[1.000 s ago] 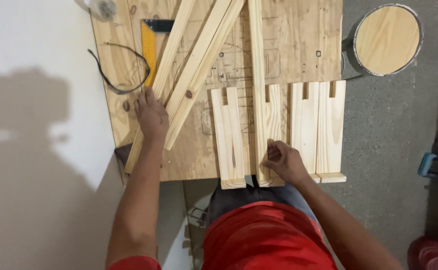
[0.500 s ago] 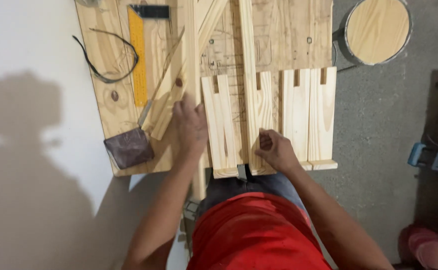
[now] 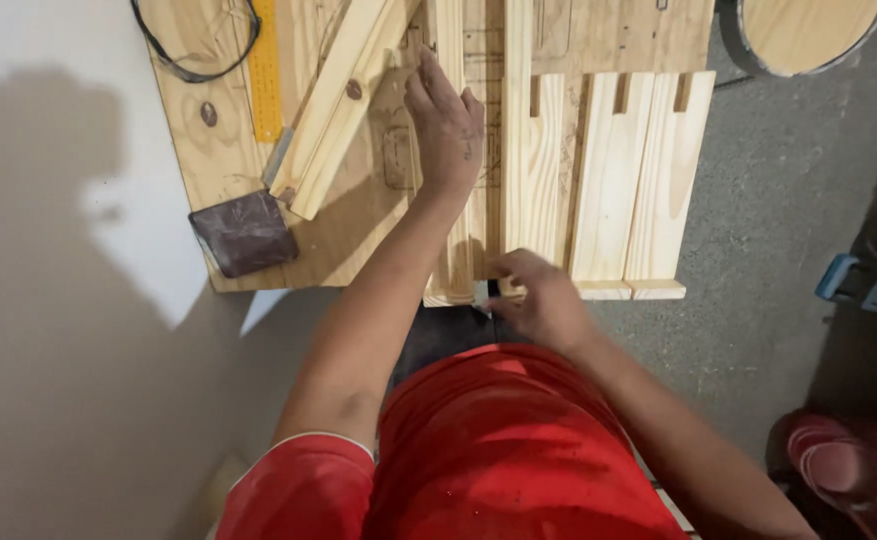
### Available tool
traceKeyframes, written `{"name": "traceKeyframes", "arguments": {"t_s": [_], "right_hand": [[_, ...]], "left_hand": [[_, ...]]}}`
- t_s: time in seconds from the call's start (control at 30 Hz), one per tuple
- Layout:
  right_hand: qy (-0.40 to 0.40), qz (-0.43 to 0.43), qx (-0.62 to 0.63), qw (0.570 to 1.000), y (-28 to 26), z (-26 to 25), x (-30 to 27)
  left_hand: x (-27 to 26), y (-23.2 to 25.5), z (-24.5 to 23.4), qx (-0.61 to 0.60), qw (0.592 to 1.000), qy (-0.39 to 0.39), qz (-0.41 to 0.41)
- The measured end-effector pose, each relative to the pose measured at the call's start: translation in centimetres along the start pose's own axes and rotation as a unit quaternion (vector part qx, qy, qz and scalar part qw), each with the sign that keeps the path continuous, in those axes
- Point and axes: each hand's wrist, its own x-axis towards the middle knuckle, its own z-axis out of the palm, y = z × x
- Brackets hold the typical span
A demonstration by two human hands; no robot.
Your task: Arranging and aligning notched wooden boards on a workbench to check fit or layout
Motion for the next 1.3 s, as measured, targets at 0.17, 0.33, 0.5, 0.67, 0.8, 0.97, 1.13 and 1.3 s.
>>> {"name": "traceKeyframes", "arguments": {"t_s": [0.17,0.33,0.5,0.67,0.8,0.97,1.13,1.3], "right_hand": [[-0.034,-0.206,-0.299,0.931,1.9,4.0,-1.1],[-0.015,-0.242,-0.307,0.920,2.7,5.9,-1.1],[-0.023,-0.241,-0.308,0.920,4.2,7.5,-1.5],[-0.021,-0.173,-0.217,0.961,3.2,7.9,-1.2],[-0.003,-0.199,-0.279,0.939,4.9,9.4,-1.1],[0.009,-0.276,-0.316,0.908,2.8,8.0,-0.8],[0.076,-0.312,-0.244,0.915,-2.1,5.4,-1.1],[0.143,-0.348,-0.191,0.906,-1.6,5.7,-0.7]], "left_hand": [[-1.0,-0.6,1.3,-0.004,1.000,0.024,-0.005],[-1.4,-1.1,2.0,0.014,0.999,0.033,-0.011],[-1.4,0.1,-0.4,-0.055,0.997,-0.001,-0.046],[-2.2,-0.1,-3.3,-0.057,0.995,-0.079,0.014],[-2.0,1.0,-5.0,-0.059,0.994,-0.089,-0.026],[-1.4,2.1,-6.0,-0.340,0.914,-0.038,-0.218],[-0.3,0.6,-8.8,-0.544,0.782,-0.021,-0.303],[-0.1,-4.4,-5.5,-0.727,0.613,-0.057,-0.305]]}}
